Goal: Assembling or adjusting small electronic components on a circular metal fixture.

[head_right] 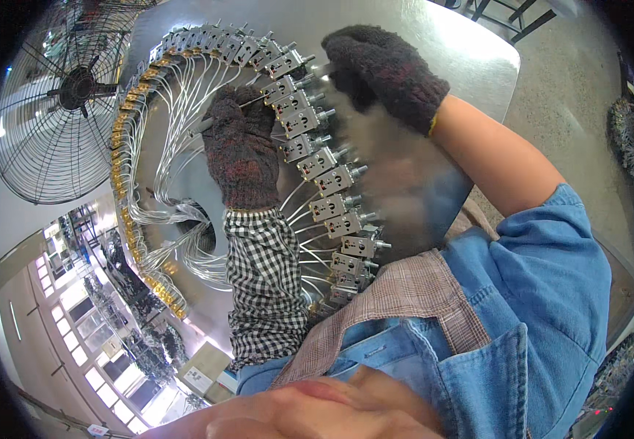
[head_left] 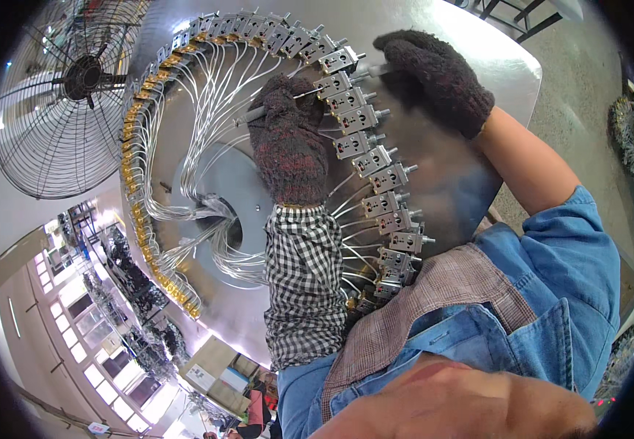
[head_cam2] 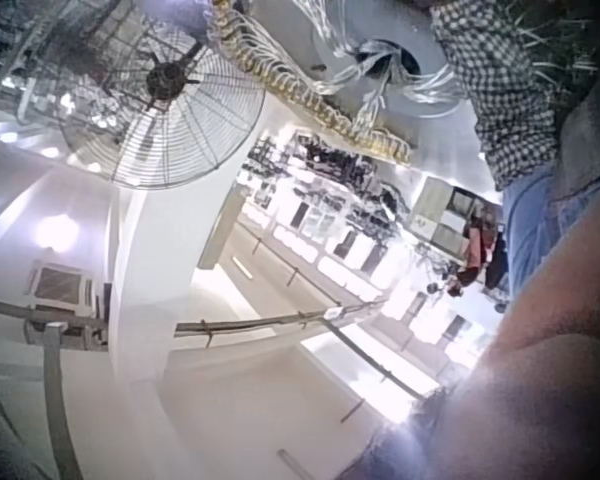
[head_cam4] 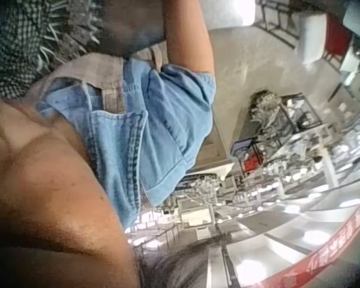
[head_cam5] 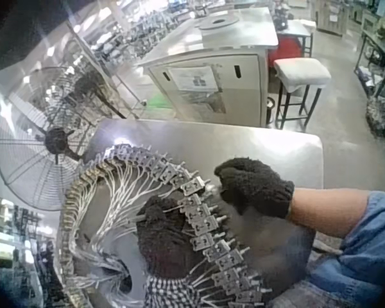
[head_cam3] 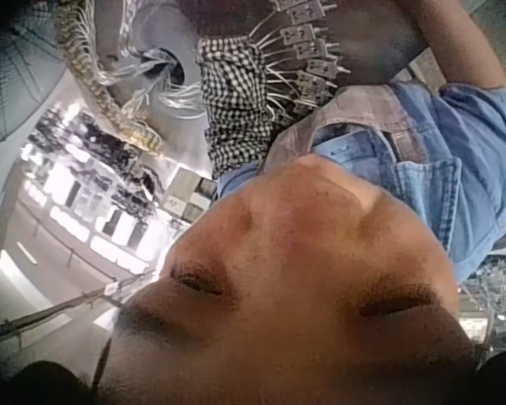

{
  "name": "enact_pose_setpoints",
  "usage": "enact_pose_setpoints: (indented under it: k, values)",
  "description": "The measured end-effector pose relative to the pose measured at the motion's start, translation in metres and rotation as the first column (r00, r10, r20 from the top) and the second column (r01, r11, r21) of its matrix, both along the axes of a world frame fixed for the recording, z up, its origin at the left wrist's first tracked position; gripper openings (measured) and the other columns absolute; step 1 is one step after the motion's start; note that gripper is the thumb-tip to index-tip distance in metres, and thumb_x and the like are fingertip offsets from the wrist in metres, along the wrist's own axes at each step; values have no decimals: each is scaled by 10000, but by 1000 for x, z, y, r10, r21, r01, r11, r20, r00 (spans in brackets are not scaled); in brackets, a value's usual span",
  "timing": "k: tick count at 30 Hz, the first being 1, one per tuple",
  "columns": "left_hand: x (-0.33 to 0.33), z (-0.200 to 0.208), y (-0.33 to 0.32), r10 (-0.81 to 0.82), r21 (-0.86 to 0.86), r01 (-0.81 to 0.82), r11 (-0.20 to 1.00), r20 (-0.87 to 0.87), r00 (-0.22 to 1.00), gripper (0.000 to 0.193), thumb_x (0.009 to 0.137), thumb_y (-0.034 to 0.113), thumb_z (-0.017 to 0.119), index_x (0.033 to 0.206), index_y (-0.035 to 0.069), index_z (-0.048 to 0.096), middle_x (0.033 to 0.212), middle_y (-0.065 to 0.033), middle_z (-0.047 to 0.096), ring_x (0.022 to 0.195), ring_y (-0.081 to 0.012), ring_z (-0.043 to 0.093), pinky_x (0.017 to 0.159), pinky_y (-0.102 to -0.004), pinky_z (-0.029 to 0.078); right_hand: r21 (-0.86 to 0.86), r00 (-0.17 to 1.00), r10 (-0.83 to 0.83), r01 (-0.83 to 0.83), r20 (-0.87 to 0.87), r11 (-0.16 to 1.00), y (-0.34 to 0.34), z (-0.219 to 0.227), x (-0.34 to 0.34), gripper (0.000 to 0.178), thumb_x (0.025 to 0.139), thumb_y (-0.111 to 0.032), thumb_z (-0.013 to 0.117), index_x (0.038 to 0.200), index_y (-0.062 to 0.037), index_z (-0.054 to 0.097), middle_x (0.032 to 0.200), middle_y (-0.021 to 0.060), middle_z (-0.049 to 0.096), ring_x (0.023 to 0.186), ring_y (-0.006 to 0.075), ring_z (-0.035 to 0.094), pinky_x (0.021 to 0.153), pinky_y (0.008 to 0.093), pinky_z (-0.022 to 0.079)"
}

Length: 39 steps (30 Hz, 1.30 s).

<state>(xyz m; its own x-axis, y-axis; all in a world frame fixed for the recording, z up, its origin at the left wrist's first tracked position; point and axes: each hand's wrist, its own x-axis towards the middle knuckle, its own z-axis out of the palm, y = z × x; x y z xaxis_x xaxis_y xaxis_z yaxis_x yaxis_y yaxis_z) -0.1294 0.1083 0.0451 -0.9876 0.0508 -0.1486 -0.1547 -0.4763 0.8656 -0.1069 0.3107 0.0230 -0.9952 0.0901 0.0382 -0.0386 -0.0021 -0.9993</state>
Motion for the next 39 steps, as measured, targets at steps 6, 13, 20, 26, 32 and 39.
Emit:
enact_pose_setpoints:
  k: [6, 13, 20, 26, 32, 39]
  values:
    - [-4, -9, -6, -66, -3, 66, 998, -24, 997, 242, 871, 128, 512, 1085, 21, 474, 1037, -114, 556, 950, -223, 562, 805, -336, 496, 52, 997, 59, -62, 56, 997, 11, -11, -5, 315, 841, -209, 557, 1106, -41, 540, 866, 80, 613, 606, 131, 574, 562, 270, 491]
    - [0, 1, 0, -97, -316, 61, 947, -98, 990, 250, 885, 89, 445, 1121, 5, 451, 1066, -110, 537, 990, -206, 543, 847, -295, 471, -105, 969, 3, 24, 248, 994, 1, 5, -5, 266, 833, -288, 549, 918, -40, 593, 685, 71, 574, 533, 131, 546, 432, 278, 437]
    - [1, 2, 0, -89, -118, 84, 989, -35, 995, 234, 896, 90, 424, 1111, 3, 453, 1063, -98, 529, 981, -188, 538, 847, -281, 469, -139, 869, 14, 63, 494, 988, -1, 27, -3, 281, 835, -323, 545, 898, -56, 601, 645, 59, 559, 461, 121, 492, 385, 262, 397]
    - [-2, -3, 0, -93, -69, 93, 993, -4, 996, 181, 919, 135, 420, 1040, 15, 479, 962, -84, 541, 913, -173, 550, 812, -276, 482, -281, 912, 126, -12, 391, 960, 5, 12, -1, 294, 844, -277, 549, 992, -24, 578, 681, 68, 560, 462, 113, 483, 377, 251, 383]
    - [0, 0, 1, -22, -8, 22, 1000, 14, 1000, 208, 892, 168, 493, 1041, 23, 491, 974, -87, 556, 910, -196, 561, 811, -301, 490, -326, 956, 108, -14, 272, 945, 1, 12, 3, 398, 847, -244, 549, 1166, -13, 497, 739, 71, 576, 457, 109, 480, 404, 236, 415]
    - [1, 6, 4, 22, 40, -21, 999, -27, 999, 249, 884, 167, 516, 1073, 5, 497, 967, -115, 567, 903, -239, 582, 774, -348, 531, -259, 942, 116, -32, 316, 965, 3, 16, 1, 376, 832, -240, 566, 1131, -16, 527, 782, 84, 600, 540, 122, 536, 441, 246, 445]
